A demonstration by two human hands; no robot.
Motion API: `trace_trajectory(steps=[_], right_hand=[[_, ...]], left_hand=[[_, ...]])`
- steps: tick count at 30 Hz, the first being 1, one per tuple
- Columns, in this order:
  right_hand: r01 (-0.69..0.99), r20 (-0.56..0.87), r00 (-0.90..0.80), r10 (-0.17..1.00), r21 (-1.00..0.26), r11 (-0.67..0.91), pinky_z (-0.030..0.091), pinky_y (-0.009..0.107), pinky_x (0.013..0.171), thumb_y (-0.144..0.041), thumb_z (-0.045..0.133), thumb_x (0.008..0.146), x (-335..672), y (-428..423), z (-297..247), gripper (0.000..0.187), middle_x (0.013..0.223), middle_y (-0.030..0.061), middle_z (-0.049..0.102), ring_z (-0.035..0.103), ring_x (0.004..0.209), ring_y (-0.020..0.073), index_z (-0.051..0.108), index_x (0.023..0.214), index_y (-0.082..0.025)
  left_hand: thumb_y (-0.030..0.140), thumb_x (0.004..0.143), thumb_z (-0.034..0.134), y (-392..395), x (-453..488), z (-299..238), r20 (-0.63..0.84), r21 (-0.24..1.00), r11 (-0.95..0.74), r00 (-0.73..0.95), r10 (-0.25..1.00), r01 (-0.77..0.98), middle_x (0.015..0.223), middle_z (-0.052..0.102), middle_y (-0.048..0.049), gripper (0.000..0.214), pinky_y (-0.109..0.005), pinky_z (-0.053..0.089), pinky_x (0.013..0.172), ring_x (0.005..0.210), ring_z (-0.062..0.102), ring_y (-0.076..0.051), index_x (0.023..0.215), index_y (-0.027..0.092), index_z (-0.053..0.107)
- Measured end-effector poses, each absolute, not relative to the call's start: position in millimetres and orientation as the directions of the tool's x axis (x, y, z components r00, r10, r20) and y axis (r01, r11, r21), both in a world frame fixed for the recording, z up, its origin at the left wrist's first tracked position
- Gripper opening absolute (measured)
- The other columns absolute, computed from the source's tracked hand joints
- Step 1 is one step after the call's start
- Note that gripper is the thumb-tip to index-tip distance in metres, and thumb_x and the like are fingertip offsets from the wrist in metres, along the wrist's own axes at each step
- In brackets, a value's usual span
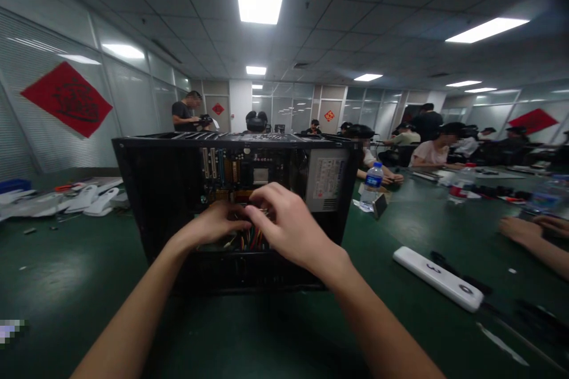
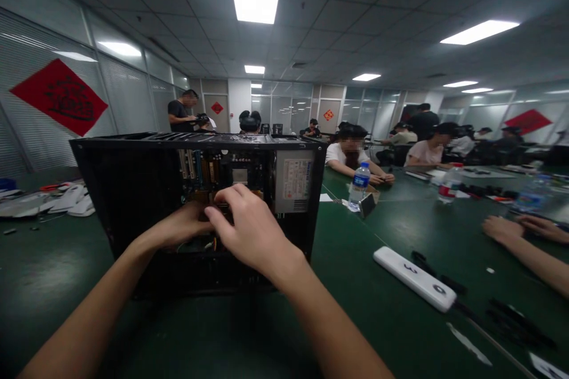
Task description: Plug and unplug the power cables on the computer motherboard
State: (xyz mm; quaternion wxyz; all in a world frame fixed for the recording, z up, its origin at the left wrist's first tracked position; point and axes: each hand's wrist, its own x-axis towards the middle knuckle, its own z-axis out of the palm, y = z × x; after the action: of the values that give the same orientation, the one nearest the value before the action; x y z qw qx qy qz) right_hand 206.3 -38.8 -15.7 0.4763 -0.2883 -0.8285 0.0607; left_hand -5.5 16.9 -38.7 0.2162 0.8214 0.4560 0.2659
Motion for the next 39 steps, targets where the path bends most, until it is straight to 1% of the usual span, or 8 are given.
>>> trace_trajectory(steps=[2, 4, 8, 12, 16, 19, 28, 39], right_hand=[[0.465, 0.695, -0.367, 0.618, -0.439, 0.769, 0.045, 0.035, 0.095, -0.026, 0.059, 0.092, 198, -12, -36, 0.027, 0.117, 0.0121, 0.062, 0.059, 0.109, 0.021, 0.06, 0.117, -0.014], [0.411, 0.63, -0.357, 0.69, -0.557, 0.722, 0.043, 0.037, 0.1, -0.026, 0.057, 0.093, 198, 10, -54, 0.029, 0.119, 0.012, 0.063, 0.058, 0.113, 0.0214, 0.059, 0.119, -0.015], [0.159, 0.481, -0.396, 0.782, -0.803, 0.575, 0.051, 0.03, 0.08, -0.027, 0.058, 0.09, 208, 37, -74, 0.024, 0.093, 0.005, 0.068, 0.064, 0.086, 0.0163, 0.061, 0.111, -0.016], [0.046, 0.37, -0.397, 0.84, -0.906, 0.421, 0.05, 0.026, 0.066, -0.026, 0.06, 0.085, 215, 47, -80, 0.023, 0.079, 0.0009, 0.065, 0.062, 0.07, 0.0131, 0.062, 0.106, -0.016], [-0.029, 0.34, -0.342, 0.876, -0.936, 0.352, 0.052, 0.027, 0.065, -0.029, 0.062, 0.084, 219, 53, -85, 0.028, 0.075, -0.0006, 0.063, 0.062, 0.067, 0.0133, 0.061, 0.109, -0.017], [-0.038, 0.348, -0.317, 0.882, -0.934, 0.354, 0.053, 0.027, 0.066, -0.027, 0.062, 0.083, 222, 60, -92, 0.028, 0.078, -0.0003, 0.064, 0.063, 0.068, 0.0131, 0.061, 0.109, -0.019], [0.212, 0.156, -0.507, 0.847, -0.93, 0.299, 0.046, 0.022, 0.059, -0.021, 0.064, 0.083, 245, 59, -110, 0.018, 0.077, 0.0005, 0.065, 0.06, 0.065, 0.0114, 0.063, 0.099, -0.015], [0.024, 0.325, -0.317, 0.891, -0.936, 0.35, 0.052, 0.027, 0.063, -0.033, 0.063, 0.082, 245, 70, -104, 0.027, 0.085, 0.0025, 0.067, 0.065, 0.075, 0.016, 0.061, 0.106, -0.02]], left_hand=[[0.046, 0.08, 0.062, 15, 3, -34, 0.28, 0.632, -0.478, 0.395, 0.875, 0.61, 0.099, 0.077, -0.0063, 0.034, -0.035, 0.051, 0.086, 0.094, 0.068, -0.027, 0.094, 0.017, 0.074], [0.046, 0.08, 0.063, 15, 12, -32, 0.316, 0.652, -0.466, 0.345, 0.884, 0.599, 0.1, 0.077, -0.0074, 0.035, -0.036, 0.05, 0.088, 0.096, 0.069, -0.027, 0.093, 0.017, 0.075], [0.047, 0.081, 0.063, 17, 20, -34, 0.308, 0.688, -0.465, 0.357, 0.882, 0.557, 0.107, 0.076, -0.0073, 0.037, -0.035, 0.05, 0.091, 0.101, 0.068, -0.027, 0.1, 0.017, 0.074], [0.046, 0.08, 0.066, 17, 8, -37, 0.185, 0.746, -0.405, 0.419, 0.889, 0.53, 0.122, 0.071, -0.0077, 0.05, -0.035, 0.047, 0.1, 0.113, 0.064, -0.026, 0.122, 0.019, 0.065], [0.035, 0.077, 0.068, 14, -9, -37, 0.036, 0.757, -0.357, 0.511, 0.859, 0.547, 0.133, 0.063, -0.0099, 0.061, -0.034, 0.049, 0.098, 0.115, 0.063, -0.024, 0.135, 0.019, 0.054], [0.031, 0.078, 0.066, 17, -14, -40, 0.006, 0.723, -0.365, 0.523, 0.852, 0.586, 0.12, 0.069, -0.0093, 0.055, -0.034, 0.051, 0.092, 0.107, 0.066, -0.024, 0.131, 0.016, 0.057], [0.03, 0.078, 0.066, 34, -8, -70, -0.013, 0.813, -0.331, 0.583, 0.813, 0.48, 0.109, 0.074, -0.0076, 0.035, -0.035, 0.052, 0.09, 0.099, 0.069, -0.023, 0.111, 0.017, 0.066], [0.038, 0.08, 0.066, 31, -2, -68, 0.094, 0.753, -0.401, 0.518, 0.85, 0.522, 0.104, 0.075, -0.0068, 0.031, -0.035, 0.05, 0.092, 0.098, 0.068, -0.023, 0.102, 0.017, 0.073]])
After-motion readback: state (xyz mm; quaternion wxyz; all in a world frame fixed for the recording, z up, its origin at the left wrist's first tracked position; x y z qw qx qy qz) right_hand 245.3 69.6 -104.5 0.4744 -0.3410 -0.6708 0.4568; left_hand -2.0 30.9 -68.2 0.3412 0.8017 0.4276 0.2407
